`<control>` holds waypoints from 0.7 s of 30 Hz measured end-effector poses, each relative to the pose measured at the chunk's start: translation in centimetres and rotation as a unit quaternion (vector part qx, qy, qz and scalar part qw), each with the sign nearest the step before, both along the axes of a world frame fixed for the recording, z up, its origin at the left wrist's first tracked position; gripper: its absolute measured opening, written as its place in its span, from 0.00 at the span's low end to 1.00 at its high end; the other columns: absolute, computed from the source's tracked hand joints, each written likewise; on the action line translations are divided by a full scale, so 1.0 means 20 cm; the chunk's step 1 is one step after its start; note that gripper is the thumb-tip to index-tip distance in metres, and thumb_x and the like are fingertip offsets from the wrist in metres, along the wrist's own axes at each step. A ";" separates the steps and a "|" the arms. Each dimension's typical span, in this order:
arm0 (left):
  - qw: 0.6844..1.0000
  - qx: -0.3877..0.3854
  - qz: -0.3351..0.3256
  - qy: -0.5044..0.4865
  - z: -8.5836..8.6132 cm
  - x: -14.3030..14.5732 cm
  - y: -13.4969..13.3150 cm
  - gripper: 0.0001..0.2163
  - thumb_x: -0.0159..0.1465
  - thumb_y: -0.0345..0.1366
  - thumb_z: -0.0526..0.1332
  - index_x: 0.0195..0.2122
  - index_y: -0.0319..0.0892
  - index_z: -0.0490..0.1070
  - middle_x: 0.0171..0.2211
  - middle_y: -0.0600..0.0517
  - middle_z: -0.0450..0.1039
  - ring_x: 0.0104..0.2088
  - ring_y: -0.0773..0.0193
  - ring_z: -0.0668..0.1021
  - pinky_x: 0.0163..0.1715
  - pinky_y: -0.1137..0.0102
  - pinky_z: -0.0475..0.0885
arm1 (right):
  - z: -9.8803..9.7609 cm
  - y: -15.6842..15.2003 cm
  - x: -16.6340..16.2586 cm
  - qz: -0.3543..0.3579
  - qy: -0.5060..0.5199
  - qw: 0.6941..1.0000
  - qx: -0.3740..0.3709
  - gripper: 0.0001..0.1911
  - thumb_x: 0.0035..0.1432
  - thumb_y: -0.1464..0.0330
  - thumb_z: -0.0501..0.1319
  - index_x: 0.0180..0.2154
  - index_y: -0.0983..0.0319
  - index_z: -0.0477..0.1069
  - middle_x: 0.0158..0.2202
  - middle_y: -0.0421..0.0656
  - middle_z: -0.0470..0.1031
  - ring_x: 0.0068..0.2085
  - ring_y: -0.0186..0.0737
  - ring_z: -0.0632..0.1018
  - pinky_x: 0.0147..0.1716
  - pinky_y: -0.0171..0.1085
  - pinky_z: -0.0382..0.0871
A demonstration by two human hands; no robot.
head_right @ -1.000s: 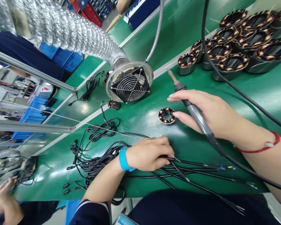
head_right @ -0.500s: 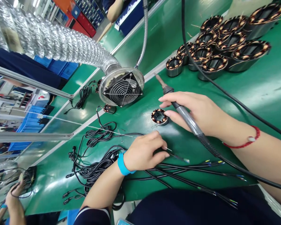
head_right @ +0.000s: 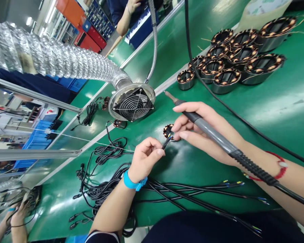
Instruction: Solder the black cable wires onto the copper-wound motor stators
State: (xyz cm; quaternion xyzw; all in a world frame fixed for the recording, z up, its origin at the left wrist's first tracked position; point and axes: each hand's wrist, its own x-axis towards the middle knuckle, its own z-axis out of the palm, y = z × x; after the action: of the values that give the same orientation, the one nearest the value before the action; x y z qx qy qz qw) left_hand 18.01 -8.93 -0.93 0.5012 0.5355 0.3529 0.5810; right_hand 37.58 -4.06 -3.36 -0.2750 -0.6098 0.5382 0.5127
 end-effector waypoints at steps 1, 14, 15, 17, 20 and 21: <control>1.000 0.002 -0.001 0.001 0.00 0.00 0.00 0.29 0.54 0.64 0.69 0.28 0.40 0.65 0.21 0.55 0.63 0.22 0.73 0.61 0.22 0.74 0.57 | 0.00 0.00 0.00 0.005 -0.005 1.000 0.001 0.16 0.64 0.67 0.64 0.53 0.54 0.65 0.37 0.39 0.76 0.34 0.31 0.81 0.36 0.28 0.79; 0.996 0.077 -0.023 0.029 -0.01 0.01 -0.01 0.26 0.68 0.60 0.57 0.29 0.39 0.71 0.27 0.51 0.69 0.27 0.69 0.67 0.33 0.70 0.67 | -0.05 -0.05 -0.02 0.127 0.001 0.990 -0.058 0.17 0.68 0.68 0.61 0.56 0.50 0.64 0.35 0.36 0.74 0.34 0.28 0.79 0.35 0.24 0.76; 0.996 0.080 -0.028 0.034 0.00 0.01 -0.01 0.25 0.69 0.58 0.56 0.28 0.39 0.70 0.27 0.51 0.69 0.27 0.69 0.67 0.34 0.69 0.68 | -0.06 -0.06 -0.04 0.120 0.004 0.992 -0.047 0.18 0.68 0.69 0.61 0.57 0.50 0.64 0.36 0.36 0.74 0.34 0.28 0.79 0.35 0.24 0.77; 0.995 0.083 -0.041 0.047 0.01 0.02 -0.01 0.23 0.70 0.54 0.57 0.26 0.39 0.69 0.26 0.52 0.68 0.27 0.68 0.68 0.36 0.69 0.68 | -0.06 -0.07 -0.06 0.096 -0.004 0.995 -0.017 0.19 0.66 0.71 0.61 0.56 0.52 0.64 0.36 0.36 0.74 0.34 0.28 0.79 0.35 0.24 0.77; 0.993 0.087 -0.055 0.051 0.02 0.01 -0.01 0.22 0.69 0.50 0.58 0.24 0.39 0.69 0.25 0.52 0.68 0.28 0.68 0.69 0.34 0.70 0.67 | -0.05 -0.08 -0.08 0.053 -0.028 0.998 0.023 0.19 0.66 0.72 0.60 0.56 0.54 0.64 0.36 0.37 0.74 0.34 0.29 0.79 0.35 0.25 0.78; 0.993 0.089 -0.059 0.047 0.02 0.01 -0.01 0.22 0.69 0.50 0.59 0.24 0.39 0.69 0.25 0.52 0.68 0.28 0.68 0.69 0.34 0.70 0.67 | -0.04 -0.09 -0.08 0.043 -0.037 0.998 0.040 0.18 0.66 0.72 0.60 0.56 0.55 0.64 0.36 0.38 0.74 0.34 0.29 0.79 0.35 0.26 0.78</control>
State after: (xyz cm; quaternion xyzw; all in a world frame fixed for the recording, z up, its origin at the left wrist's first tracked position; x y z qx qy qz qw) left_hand 18.24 -9.09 -0.59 0.5976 0.4983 0.3400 0.5282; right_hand 36.07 -5.79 -4.18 -0.2477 -0.6603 0.5247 0.4769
